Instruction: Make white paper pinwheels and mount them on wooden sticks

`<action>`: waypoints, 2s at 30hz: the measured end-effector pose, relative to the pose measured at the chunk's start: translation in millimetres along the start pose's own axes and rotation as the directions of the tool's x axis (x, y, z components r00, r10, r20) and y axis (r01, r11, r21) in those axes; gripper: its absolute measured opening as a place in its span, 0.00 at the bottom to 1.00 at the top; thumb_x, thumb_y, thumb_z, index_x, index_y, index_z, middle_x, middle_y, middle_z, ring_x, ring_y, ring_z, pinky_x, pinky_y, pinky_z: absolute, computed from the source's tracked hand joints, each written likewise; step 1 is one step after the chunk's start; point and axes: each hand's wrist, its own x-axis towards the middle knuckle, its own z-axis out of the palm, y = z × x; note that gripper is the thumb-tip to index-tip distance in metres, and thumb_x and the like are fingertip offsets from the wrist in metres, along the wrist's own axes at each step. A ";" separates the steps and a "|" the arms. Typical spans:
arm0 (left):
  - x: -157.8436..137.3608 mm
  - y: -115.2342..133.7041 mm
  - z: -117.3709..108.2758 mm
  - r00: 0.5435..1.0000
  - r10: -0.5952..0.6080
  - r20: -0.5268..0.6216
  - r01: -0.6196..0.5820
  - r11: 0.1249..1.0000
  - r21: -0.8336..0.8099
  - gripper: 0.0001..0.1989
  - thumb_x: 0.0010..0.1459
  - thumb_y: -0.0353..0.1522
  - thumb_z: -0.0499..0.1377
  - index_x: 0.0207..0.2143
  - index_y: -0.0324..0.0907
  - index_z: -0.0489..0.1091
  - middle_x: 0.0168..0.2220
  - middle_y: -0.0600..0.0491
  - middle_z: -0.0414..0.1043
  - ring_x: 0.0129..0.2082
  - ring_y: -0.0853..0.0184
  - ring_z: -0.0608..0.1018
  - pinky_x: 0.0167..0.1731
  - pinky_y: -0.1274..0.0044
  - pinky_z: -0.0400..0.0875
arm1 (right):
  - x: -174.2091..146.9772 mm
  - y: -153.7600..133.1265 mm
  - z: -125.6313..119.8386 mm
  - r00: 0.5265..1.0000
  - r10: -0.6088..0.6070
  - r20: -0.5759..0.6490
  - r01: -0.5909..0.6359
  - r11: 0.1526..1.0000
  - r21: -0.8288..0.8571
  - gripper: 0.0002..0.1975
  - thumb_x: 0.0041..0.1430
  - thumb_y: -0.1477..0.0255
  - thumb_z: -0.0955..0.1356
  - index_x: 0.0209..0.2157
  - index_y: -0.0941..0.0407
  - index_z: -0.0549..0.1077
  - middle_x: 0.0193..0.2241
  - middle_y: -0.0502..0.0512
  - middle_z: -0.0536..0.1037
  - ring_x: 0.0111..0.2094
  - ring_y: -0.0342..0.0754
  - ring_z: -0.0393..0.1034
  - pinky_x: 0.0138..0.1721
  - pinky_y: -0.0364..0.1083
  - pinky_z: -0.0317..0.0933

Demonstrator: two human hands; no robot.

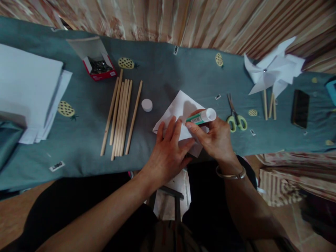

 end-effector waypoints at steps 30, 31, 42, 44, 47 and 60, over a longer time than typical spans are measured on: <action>0.2 -0.6 4.1 0.999 0.030 -0.025 -0.028 0.996 0.083 0.27 0.58 0.41 0.64 0.58 0.46 0.66 0.69 0.36 0.49 0.69 0.36 0.50 0.61 0.41 0.49 | -4.9 -2.2 -12.9 0.992 -0.102 0.074 0.105 0.994 -0.035 0.13 0.61 0.61 0.70 0.42 0.55 0.75 0.35 0.53 0.82 0.32 0.48 0.77 0.36 0.46 0.70; 0.2 -0.6 4.0 0.999 0.029 -0.026 -0.027 0.996 0.084 0.27 0.58 0.41 0.64 0.58 0.45 0.66 0.68 0.36 0.50 0.69 0.36 0.50 0.61 0.41 0.49 | -5.1 -2.2 -13.2 0.992 -0.100 0.071 0.103 0.994 -0.045 0.13 0.61 0.61 0.70 0.42 0.55 0.75 0.35 0.53 0.82 0.31 0.48 0.76 0.36 0.46 0.70; 0.1 -0.9 1.2 1.000 0.021 0.003 -0.021 0.996 0.083 0.28 0.58 0.41 0.65 0.59 0.45 0.66 0.69 0.37 0.49 0.69 0.37 0.49 0.61 0.41 0.49 | -4.4 1.1 -14.8 0.994 -0.089 0.056 0.093 0.994 -0.059 0.13 0.61 0.61 0.70 0.41 0.55 0.75 0.34 0.52 0.83 0.33 0.48 0.78 0.37 0.46 0.71; -0.1 -1.0 1.6 1.000 0.022 0.003 -0.022 0.996 0.091 0.28 0.57 0.41 0.65 0.59 0.45 0.66 0.69 0.37 0.49 0.69 0.37 0.49 0.61 0.42 0.48 | -4.2 2.3 -14.5 0.995 -0.078 0.055 0.081 0.995 -0.057 0.14 0.61 0.60 0.70 0.42 0.55 0.75 0.34 0.53 0.83 0.34 0.49 0.78 0.37 0.47 0.71; -0.3 -0.9 1.5 1.000 0.023 0.001 -0.023 0.995 0.094 0.29 0.56 0.41 0.66 0.58 0.45 0.66 0.69 0.37 0.49 0.69 0.37 0.49 0.61 0.42 0.48 | -3.9 3.6 -14.3 0.997 -0.064 0.053 0.067 0.996 -0.061 0.15 0.60 0.59 0.70 0.42 0.55 0.75 0.34 0.53 0.83 0.34 0.50 0.78 0.38 0.47 0.71; -0.9 -1.0 0.5 1.000 0.025 -0.003 -0.025 0.997 0.076 0.27 0.58 0.40 0.64 0.58 0.45 0.67 0.69 0.37 0.49 0.69 0.38 0.50 0.61 0.41 0.48 | -1.5 5.4 -13.4 0.998 -0.050 0.033 0.052 0.997 -0.050 0.17 0.60 0.56 0.69 0.42 0.54 0.75 0.34 0.54 0.83 0.35 0.51 0.79 0.40 0.50 0.71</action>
